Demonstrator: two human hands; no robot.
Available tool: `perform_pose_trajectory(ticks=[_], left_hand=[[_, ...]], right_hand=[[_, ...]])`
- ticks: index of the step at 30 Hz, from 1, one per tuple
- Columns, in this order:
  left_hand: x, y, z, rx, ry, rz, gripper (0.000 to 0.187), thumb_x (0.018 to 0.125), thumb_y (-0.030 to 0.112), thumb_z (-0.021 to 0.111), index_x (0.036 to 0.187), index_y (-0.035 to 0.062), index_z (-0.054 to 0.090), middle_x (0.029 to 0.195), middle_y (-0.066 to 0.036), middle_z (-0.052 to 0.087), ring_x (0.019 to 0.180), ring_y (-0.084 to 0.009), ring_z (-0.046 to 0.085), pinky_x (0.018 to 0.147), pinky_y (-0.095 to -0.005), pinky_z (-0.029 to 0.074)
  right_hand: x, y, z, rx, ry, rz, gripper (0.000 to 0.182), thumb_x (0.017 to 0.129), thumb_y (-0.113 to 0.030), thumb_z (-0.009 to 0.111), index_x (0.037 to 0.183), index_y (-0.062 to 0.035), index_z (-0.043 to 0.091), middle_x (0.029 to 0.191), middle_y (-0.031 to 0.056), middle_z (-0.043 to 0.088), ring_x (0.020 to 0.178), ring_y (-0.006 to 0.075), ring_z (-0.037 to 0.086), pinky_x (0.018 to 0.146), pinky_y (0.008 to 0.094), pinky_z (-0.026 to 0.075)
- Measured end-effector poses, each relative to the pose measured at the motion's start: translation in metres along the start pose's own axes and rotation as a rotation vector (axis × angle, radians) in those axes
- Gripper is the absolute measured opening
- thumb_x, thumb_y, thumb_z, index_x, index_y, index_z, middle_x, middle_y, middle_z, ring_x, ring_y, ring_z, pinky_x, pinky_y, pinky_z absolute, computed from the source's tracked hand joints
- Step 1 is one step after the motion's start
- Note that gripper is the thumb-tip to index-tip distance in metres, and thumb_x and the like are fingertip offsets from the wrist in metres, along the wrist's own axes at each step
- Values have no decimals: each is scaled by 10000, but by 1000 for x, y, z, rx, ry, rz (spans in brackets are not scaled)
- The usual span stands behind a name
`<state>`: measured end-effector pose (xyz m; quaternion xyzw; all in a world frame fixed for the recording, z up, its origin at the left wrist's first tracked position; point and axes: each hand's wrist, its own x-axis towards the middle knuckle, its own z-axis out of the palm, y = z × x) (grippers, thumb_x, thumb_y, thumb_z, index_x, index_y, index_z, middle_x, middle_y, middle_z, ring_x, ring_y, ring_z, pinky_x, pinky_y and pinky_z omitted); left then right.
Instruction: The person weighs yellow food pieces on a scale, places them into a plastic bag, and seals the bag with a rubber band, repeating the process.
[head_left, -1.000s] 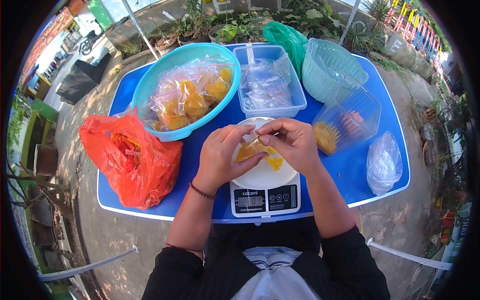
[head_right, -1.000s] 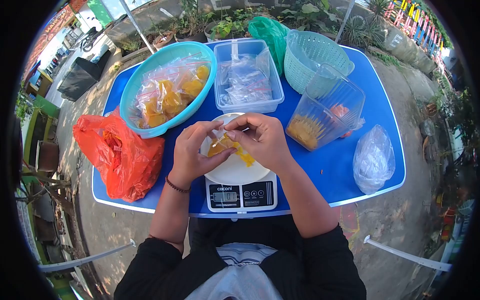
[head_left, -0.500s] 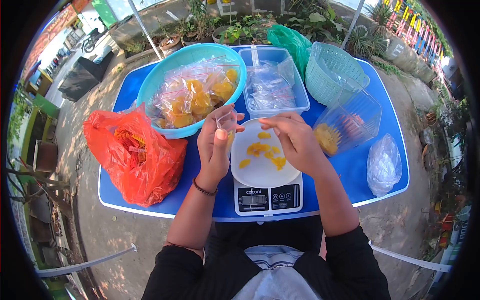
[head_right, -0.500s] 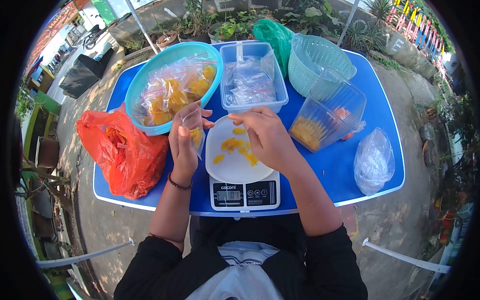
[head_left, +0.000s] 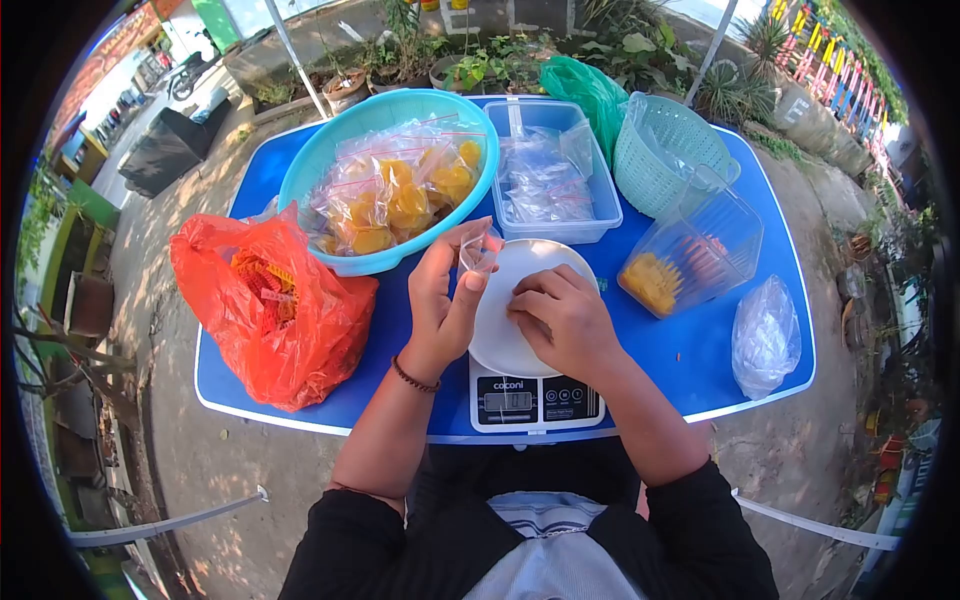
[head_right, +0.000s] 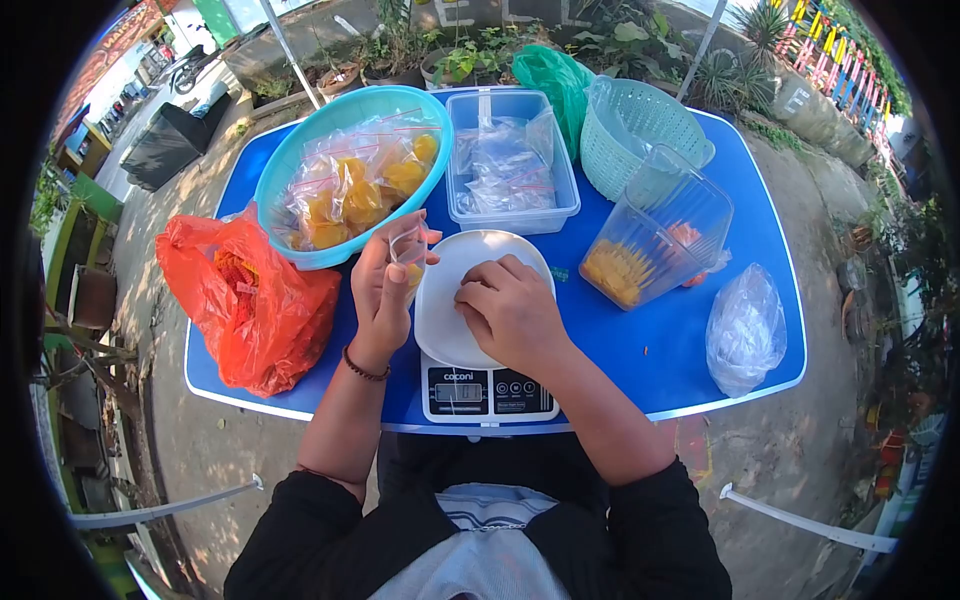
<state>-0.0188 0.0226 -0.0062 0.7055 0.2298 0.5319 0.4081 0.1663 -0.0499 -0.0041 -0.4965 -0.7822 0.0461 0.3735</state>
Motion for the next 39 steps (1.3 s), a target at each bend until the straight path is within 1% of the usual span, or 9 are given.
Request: perform_pose_trajectory(ticks=[7, 13, 16, 19, 27, 30, 34, 36, 39], left_hand=[[0, -2, -1, 62, -39, 25, 727, 1044, 564, 538, 1389, -76, 537, 1157, -124, 652, 1112, -235, 674, 912, -362, 557], [0, 0, -1, 77, -53, 11, 679, 1046, 527, 546, 1374, -67, 557, 1137, -117, 656, 1093, -235, 679, 915, -363, 557], [-1, -1, 0, 86, -51, 24, 665, 1047, 515, 547, 1368, -66, 564, 1130, -117, 658, 1079, -233, 683, 909, -362, 558], [-1, 0, 1, 84, -54, 25, 654, 1046, 507, 551, 1365, -64, 569, 1129, -117, 658, 1071, -230, 684, 902, -360, 558], [0, -3, 2, 122, -62, 41, 647, 1038, 504, 568, 1350, -63, 587, 1119, -115, 671, 1041, -213, 677, 882, -347, 553], [1, 10, 4, 169, -69, 29, 615, 991, 462, 669, 1335, -45, 612, 1094, -117, 691, 1003, -186, 673, 871, -320, 543], [1, 5, 5, 366, -100, 172, 644, 841, 370, 856, 1323, 0, 640, 1072, -106, 711, 934, -165, 670, 826, -284, 530], [2, 7, 6, 416, -99, 222, 696, 757, 325, 930, 1320, 26, 651, 1052, -90, 711, 881, -157, 664, 789, -275, 523], [3, 14, 7, 516, -100, 252, 730, 690, 328, 969, 1294, 52, 667, 1004, -57, 706, 804, -146, 640, 727, -271, 509]], right_hand=[[-8, 14, -28, 139, 12, 66, 166, 812, 3, 775, 971, -42, 775, 1019, 80, 730, 964, 273, 678, 865, 362, 545], [-6, 14, -54, 172, -204, 53, 473, 675, -15, 685, 1136, -87, 762, 1212, 103, 691, 1072, 315, 626, 950, 396, 525], [-7, 10, -48, 16, -234, 3, 566, 631, -48, 672, 1189, -109, 746, 1293, 107, 653, 1103, 334, 598, 993, 418, 506], [-9, 7, -38, -55, -163, -69, 523, 631, -35, 672, 1141, -113, 756, 1244, 97, 659, 1070, 326, 604, 956, 412, 523], [-14, 14, -32, 61, -117, 44, 270, 761, 12, 693, 1017, -56, 743, 1091, 96, 660, 1011, 293, 644, 874, 401, 554], [-16, 16, -29, 74, -62, 29, 199, 809, 3, 716, 1004, -38, 729, 1063, 103, 660, 1003, 295, 663, 863, 405, 555], [-15, 16, -26, 103, -8, 53, 136, 849, -19, 744, 982, -16, 712, 1052, 118, 658, 982, 304, 682, 839, 407, 556], [-13, 15, -27, 161, 16, 84, 123, 855, -14, 753, 970, -10, 709, 1028, 125, 665, 928, 305, 686, 799, 396, 562], [-10, 12, -28, 210, 99, 100, 120, 863, -1, 767, 968, -5, 708, 958, 120, 680, 824, 279, 693, 728, 361, 563]])
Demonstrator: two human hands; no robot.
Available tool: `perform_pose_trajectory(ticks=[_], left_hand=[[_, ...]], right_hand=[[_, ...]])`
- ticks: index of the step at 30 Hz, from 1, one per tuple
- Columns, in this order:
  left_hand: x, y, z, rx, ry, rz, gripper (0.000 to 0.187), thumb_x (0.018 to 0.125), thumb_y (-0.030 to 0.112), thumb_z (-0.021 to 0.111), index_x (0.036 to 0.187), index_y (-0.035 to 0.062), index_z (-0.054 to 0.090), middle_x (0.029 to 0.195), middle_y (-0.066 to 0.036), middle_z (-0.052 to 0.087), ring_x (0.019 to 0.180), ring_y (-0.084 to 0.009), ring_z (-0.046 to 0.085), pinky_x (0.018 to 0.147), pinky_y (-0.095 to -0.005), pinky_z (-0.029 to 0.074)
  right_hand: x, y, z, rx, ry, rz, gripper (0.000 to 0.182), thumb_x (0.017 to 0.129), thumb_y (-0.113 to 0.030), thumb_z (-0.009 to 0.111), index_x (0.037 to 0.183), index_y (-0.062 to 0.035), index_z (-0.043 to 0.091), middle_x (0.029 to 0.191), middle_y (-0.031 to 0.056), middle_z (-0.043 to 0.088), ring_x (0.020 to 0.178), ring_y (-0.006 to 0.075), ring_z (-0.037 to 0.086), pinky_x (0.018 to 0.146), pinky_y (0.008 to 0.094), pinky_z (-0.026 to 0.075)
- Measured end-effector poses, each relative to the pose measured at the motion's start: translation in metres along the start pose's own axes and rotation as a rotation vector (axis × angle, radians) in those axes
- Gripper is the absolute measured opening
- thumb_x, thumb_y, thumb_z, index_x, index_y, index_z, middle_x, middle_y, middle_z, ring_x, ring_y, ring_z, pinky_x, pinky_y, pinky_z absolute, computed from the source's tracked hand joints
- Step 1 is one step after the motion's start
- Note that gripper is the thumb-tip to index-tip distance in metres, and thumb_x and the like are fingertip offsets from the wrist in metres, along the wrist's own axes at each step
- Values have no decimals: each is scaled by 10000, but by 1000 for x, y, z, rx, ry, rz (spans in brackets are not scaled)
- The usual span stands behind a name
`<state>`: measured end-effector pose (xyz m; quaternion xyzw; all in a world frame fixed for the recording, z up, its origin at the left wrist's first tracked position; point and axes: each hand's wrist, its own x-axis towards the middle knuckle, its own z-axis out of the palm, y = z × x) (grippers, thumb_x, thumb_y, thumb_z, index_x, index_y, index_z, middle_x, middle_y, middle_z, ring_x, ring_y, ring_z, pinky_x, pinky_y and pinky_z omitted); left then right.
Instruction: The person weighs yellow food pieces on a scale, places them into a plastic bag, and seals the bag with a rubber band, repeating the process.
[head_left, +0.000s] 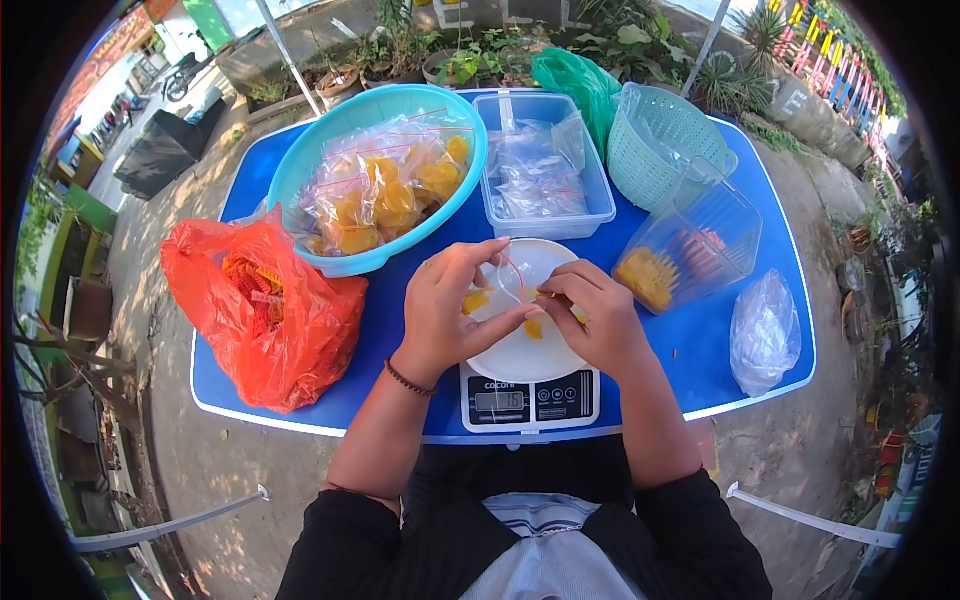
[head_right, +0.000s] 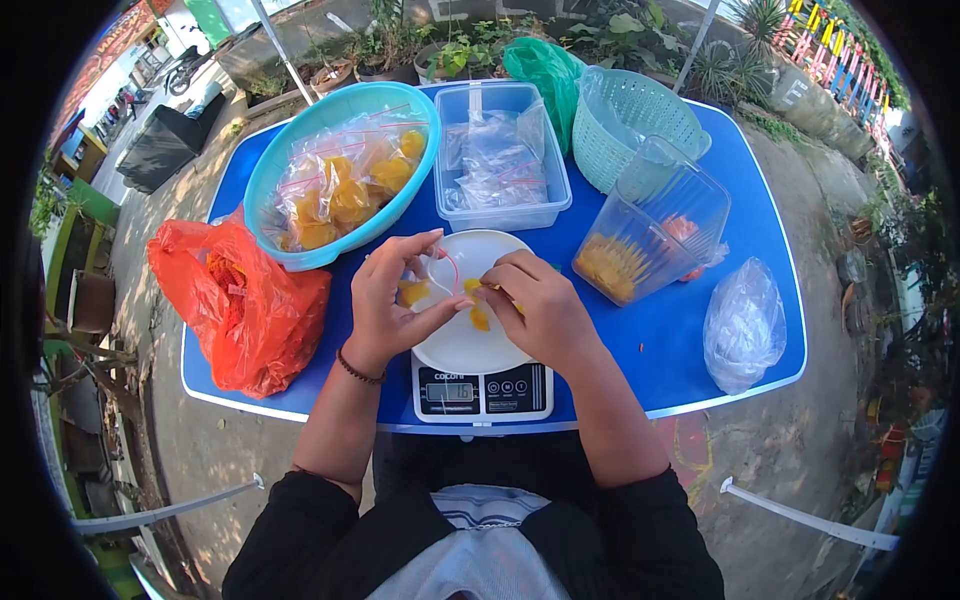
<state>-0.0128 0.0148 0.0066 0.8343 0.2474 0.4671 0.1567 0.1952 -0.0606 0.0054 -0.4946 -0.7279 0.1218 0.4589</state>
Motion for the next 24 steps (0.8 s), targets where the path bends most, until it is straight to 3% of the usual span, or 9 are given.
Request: perform_pose_trajectory(ticks=[4, 7, 10, 16, 19, 24], left_hand=[[0, -1, 3, 113, 24, 77, 737, 645, 341, 983, 1267, 85, 684, 966, -28, 700, 754, -140, 620, 691, -278, 505], [-1, 1, 5, 155, 7, 90, 707, 651, 362, 972, 1248, 104, 694, 974, -18, 703, 782, -167, 638, 719, -303, 517], [-4, 6, 7, 143, -30, 63, 643, 687, 381, 943, 1223, 119, 706, 989, -28, 700, 858, -221, 673, 783, -348, 532], [-6, 8, 10, 134, -52, 68, 632, 680, 382, 945, 1208, 116, 720, 1023, -59, 701, 921, -239, 694, 820, -367, 539], [-5, 8, 11, 124, -51, 69, 631, 682, 380, 945, 1211, 119, 720, 1024, -56, 702, 930, -242, 695, 822, -369, 540], [-6, 8, 11, 134, -47, 66, 634, 679, 375, 946, 1216, 125, 718, 1021, -53, 701, 922, -245, 693, 819, -365, 540]], right_hand=[[0, -5, -2, 48, 156, 77, 114, 892, -23, 790, 974, -3, 713, 870, 85, 700, 714, 182, 692, 655, 283, 538], [-2, 3, 4, 275, 242, 166, 124, 910, -42, 799, 979, 12, 711, 853, 55, 708, 722, 99, 678, 650, 238, 521], [-3, -7, 10, 610, 317, 320, 135, 921, -43, 797, 976, 31, 700, 877, 55, 719, 767, 76, 676, 663, 219, 525], [-7, -6, 11, 538, 223, 288, 130, 938, -51, 783, 977, 44, 703, 897, 74, 731, 799, 92, 697, 741, 227, 562], [-10, -1, 7, 529, 157, 223, 105, 959, 4, 734, 1036, 67, 700, 907, 69, 706, 792, 77, 654, 696, 209, 521], [-5, 0, 5, 405, 136, 51, 158, 946, 92, 647, 1080, 72, 729, 1031, 122, 689, 890, 106, 660, 723, 220, 525]])
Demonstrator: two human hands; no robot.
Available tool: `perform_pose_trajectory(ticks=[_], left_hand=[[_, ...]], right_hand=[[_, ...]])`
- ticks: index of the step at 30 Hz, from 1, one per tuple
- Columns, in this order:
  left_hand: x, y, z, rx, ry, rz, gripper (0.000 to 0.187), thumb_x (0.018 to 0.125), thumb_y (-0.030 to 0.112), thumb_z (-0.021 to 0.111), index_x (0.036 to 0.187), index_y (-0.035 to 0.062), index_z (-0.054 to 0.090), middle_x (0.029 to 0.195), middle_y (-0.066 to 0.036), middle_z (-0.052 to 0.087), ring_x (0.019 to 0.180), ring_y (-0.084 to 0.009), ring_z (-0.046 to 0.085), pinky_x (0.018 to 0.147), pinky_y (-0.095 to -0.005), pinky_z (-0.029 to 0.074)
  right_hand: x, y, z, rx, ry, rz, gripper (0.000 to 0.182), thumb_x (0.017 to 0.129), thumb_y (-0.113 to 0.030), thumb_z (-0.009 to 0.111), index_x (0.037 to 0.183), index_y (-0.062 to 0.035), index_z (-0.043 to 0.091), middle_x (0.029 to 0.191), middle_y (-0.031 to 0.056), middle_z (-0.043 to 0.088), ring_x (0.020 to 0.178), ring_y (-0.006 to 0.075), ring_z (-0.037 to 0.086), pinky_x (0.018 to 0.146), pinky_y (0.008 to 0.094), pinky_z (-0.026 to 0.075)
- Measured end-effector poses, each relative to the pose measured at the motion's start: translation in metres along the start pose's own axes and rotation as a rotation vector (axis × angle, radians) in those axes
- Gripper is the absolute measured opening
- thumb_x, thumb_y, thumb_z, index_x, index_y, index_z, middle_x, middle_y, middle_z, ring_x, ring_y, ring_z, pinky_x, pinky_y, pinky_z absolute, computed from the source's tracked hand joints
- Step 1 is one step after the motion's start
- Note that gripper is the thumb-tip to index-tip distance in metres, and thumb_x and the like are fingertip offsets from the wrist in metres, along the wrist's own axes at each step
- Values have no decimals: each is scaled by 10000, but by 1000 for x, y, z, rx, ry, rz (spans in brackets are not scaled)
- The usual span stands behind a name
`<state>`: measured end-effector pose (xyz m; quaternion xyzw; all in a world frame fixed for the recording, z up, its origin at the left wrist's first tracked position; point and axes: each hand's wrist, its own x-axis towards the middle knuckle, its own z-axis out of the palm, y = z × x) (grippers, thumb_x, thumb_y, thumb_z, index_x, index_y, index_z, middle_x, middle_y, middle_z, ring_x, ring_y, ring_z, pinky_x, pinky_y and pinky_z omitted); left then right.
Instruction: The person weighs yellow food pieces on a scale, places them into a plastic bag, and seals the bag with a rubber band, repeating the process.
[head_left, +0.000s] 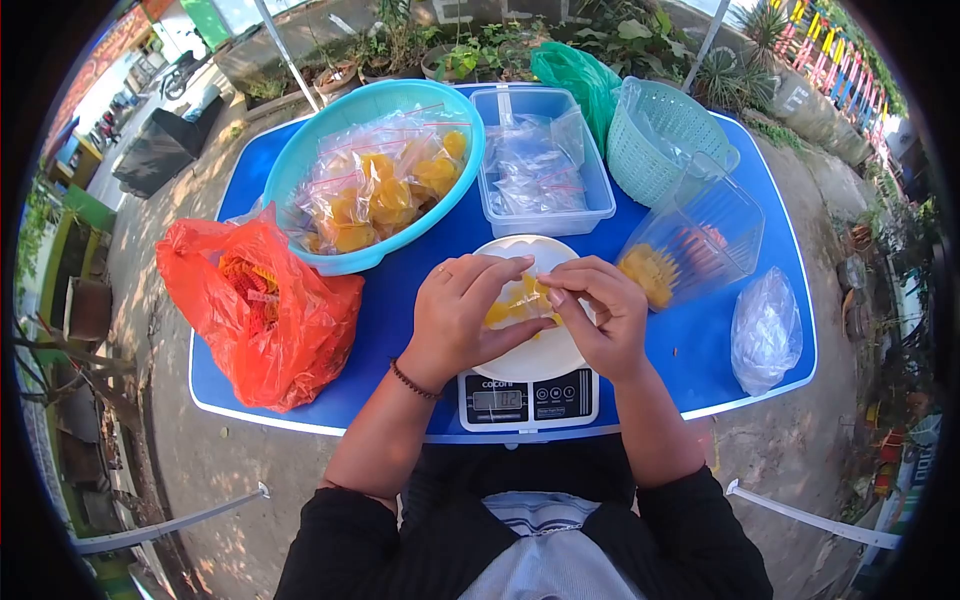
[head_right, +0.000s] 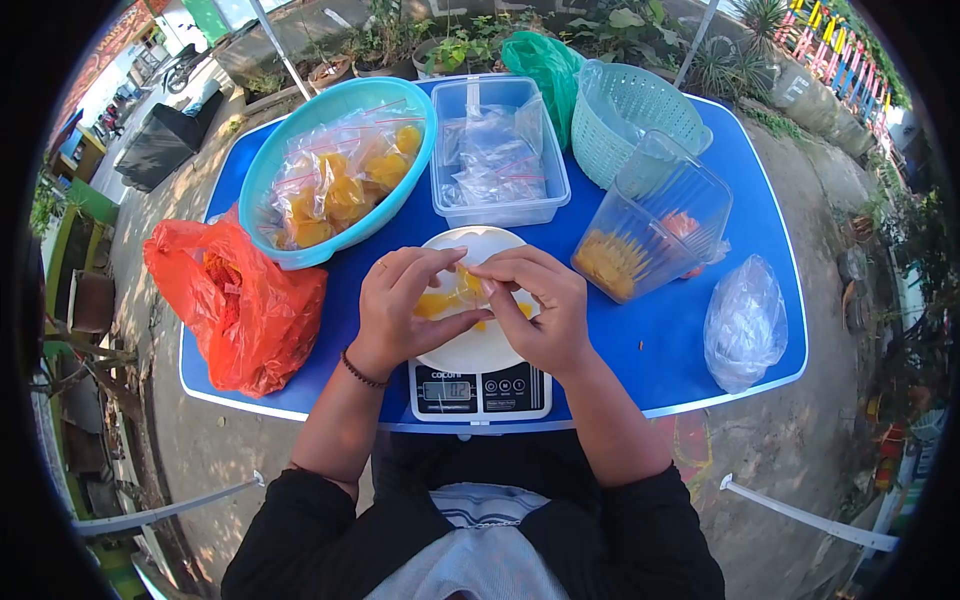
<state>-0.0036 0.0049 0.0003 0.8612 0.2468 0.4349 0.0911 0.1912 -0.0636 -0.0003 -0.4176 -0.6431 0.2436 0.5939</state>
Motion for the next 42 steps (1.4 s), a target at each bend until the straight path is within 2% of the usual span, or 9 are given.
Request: perform_pose_trajectory(ticks=[4, 7, 10, 13, 16, 19, 22, 31, 42], left_hand=[[1, -1, 0, 1, 5, -10, 655, 675, 353, 952, 1233, 115, 707, 1008, -50, 703, 873, -232, 686, 806, -351, 539], [2, -5, -5, -29, 86, -46, 643, 698, 302, 946, 1246, 80, 692, 999, -57, 709, 841, -209, 681, 767, -324, 536], [2, -17, -7, -96, 268, -68, 619, 730, 251, 928, 1252, 33, 676, 993, -65, 718, 813, -179, 670, 727, -300, 527], [2, -22, -8, -107, 342, -75, 602, 756, 229, 915, 1253, -5, 670, 981, -62, 728, 764, -146, 626, 708, -284, 516], [2, -21, -6, -111, 309, -89, 588, 751, 227, 915, 1240, 0, 682, 960, -60, 722, 743, -145, 600, 695, -273, 507], [-1, -16, -9, -125, 202, -150, 551, 820, 211, 867, 1268, -35, 661, 1052, -125, 725, 945, -197, 699, 846, -308, 542], [-1, -14, -9, -137, 193, -147, 553, 816, 213, 872, 1268, -29, 665, 1045, -115, 727, 943, -195, 700, 851, -309, 543], [-1, -14, -7, -126, 177, -151, 547, 808, 197, 870, 1270, -14, 667, 1022, -109, 725, 928, -188, 693, 840, -301, 536], [5, -10, -7, -17, 144, -38, 629, 689, 350, 943, 1204, 74, 711, 922, -12, 693, 727, -151, 623, 706, -300, 515]], right_hand=[[4, -2, 2, -111, 56, -83, 257, 892, 94, 650, 1088, -16, 775, 1029, 121, 718, 777, 135, 686, 642, 239, 528], [3, -8, -2, -258, 104, 52, 266, 830, 49, 694, 1060, -50, 783, 1020, 95, 703, 800, 163, 659, 670, 275, 520], [7, -10, -10, -683, -170, -142, 335, 761, -42, 722, 1088, -89, 775, 1060, 76, 672, 940, 227, 630, 789, 340, 517], [4, -16, -2, -688, -321, -31, 422, 719, -110, 720, 1140, -108, 755, 1117, 75, 635, 1061, 280, 575, 908, 384, 487], [2, -14, 1, -749, -356, -98, 445, 739, -125, 709, 1182, -92, 732, 1170, 87, 612, 1104, 291, 566, 939, 413, 486], [0, -6, 1, -681, -342, -62, 408, 756, -103, 722, 1162, -65, 724, 1140, 100, 616, 1080, 308, 580, 949, 430, 501], [1, -5, -2, -614, -366, -29, 361, 787, -54, 717, 1149, -44, 711, 1097, 114, 621, 1045, 316, 601, 946, 433, 517], [2, -5, 0, -528, -363, -1, 180, 813, 2, 701, 984, -45, 670, 987, 109, 636, 967, 310, 615, 875, 422, 529], [3, -5, 2, -332, -94, 0, 172, 851, 77, 722, 1003, -1, 697, 966, 112, 668, 856, 264, 694, 742, 347, 580]])
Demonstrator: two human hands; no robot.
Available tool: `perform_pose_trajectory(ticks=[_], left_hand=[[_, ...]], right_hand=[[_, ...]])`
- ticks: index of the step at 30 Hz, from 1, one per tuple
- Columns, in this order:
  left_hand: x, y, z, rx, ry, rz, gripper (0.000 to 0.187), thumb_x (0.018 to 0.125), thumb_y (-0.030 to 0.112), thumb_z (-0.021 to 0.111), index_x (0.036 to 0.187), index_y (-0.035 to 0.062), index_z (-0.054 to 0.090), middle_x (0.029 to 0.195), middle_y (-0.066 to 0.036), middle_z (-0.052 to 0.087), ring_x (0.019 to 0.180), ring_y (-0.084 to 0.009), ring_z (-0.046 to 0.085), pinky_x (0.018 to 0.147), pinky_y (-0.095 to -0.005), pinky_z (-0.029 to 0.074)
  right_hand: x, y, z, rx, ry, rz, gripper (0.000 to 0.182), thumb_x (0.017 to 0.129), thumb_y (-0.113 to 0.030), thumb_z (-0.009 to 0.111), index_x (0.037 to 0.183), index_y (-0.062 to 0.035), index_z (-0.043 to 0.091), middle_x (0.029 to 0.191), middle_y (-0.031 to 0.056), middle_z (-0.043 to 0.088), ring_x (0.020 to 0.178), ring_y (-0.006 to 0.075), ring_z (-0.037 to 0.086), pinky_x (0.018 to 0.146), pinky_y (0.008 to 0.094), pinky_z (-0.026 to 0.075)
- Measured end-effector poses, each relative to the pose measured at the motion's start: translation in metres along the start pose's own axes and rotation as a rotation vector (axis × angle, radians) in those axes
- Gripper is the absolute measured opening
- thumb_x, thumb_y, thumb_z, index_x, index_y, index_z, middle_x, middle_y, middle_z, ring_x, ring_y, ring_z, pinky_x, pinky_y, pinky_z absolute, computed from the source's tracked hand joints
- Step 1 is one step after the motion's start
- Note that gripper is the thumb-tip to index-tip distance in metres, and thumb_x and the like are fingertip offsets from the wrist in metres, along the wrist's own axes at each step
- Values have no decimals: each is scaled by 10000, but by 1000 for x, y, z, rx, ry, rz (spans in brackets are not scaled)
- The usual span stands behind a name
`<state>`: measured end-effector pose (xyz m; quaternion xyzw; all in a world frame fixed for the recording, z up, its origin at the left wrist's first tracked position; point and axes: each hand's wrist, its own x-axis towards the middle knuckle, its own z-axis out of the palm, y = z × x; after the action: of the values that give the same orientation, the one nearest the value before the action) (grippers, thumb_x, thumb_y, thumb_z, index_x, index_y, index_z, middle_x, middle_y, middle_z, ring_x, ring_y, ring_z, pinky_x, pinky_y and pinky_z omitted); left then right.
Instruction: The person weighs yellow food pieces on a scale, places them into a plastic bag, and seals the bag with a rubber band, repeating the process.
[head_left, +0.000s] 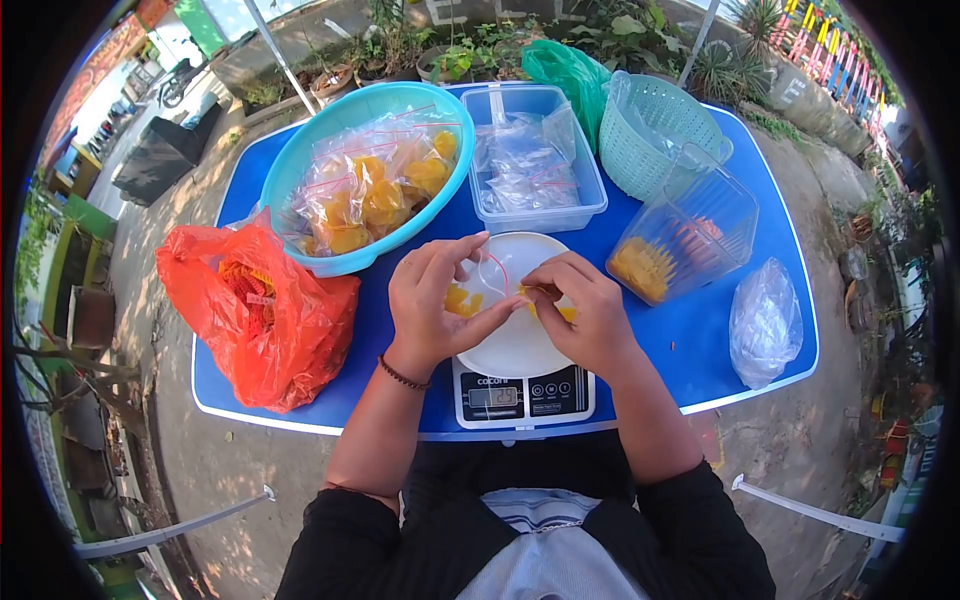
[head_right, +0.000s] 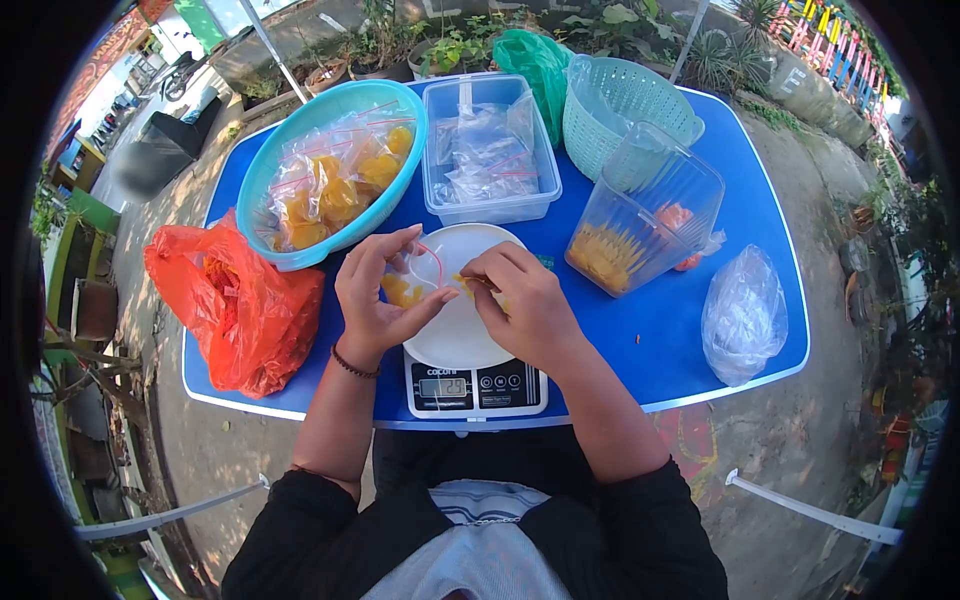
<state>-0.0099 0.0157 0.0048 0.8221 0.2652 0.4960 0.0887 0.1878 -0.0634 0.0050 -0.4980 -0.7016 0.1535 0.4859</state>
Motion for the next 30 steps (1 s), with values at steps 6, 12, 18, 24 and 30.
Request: perform_pose_trajectory(ticks=[6, 12, 18, 24, 30], left_hand=[[-2, 2, 3, 81, -55, 48, 631, 669, 358, 953, 1199, 110, 718, 938, 0, 707, 796, -184, 664, 760, -336, 522], [-1, 4, 6, 99, -72, 144, 681, 612, 340, 983, 1191, 92, 724, 948, -21, 714, 762, -157, 656, 710, -301, 513], [-2, 5, 6, 69, -78, 132, 691, 622, 352, 974, 1202, 76, 720, 952, -33, 712, 781, -167, 657, 725, -302, 507], [-3, 1, 2, -24, -39, 4, 655, 730, 353, 931, 1244, 23, 697, 982, -72, 722, 855, -182, 675, 784, -306, 530], [-5, -1, 1, -56, -23, -38, 613, 799, 342, 890, 1267, 6, 682, 1003, -95, 729, 898, -194, 681, 821, -310, 541]], right_hand=[[3, 1, 0, -6, 218, -123, 198, 844, 110, 731, 1015, 14, 706, 990, 113, 691, 823, 230, 702, 717, 315, 591], [1, 4, 1, -29, 184, -210, 225, 825, 103, 746, 1028, 9, 724, 977, 118, 710, 869, 271, 702, 779, 343, 587], [5, 0, -5, 66, 162, -226, 226, 838, 103, 695, 1026, -4, 758, 1029, 133, 734, 902, 284, 696, 783, 358, 572], [7, -1, -33, -136, -98, -82, 353, 709, 60, 651, 1026, -42, 768, 1050, 103, 700, 946, 289, 650, 840, 384, 529], [1, 3, -38, -260, -336, 17, 395, 693, 23, 662, 1065, -79, 746, 1050, 79, 675, 982, 268, 642, 906, 374, 468]])
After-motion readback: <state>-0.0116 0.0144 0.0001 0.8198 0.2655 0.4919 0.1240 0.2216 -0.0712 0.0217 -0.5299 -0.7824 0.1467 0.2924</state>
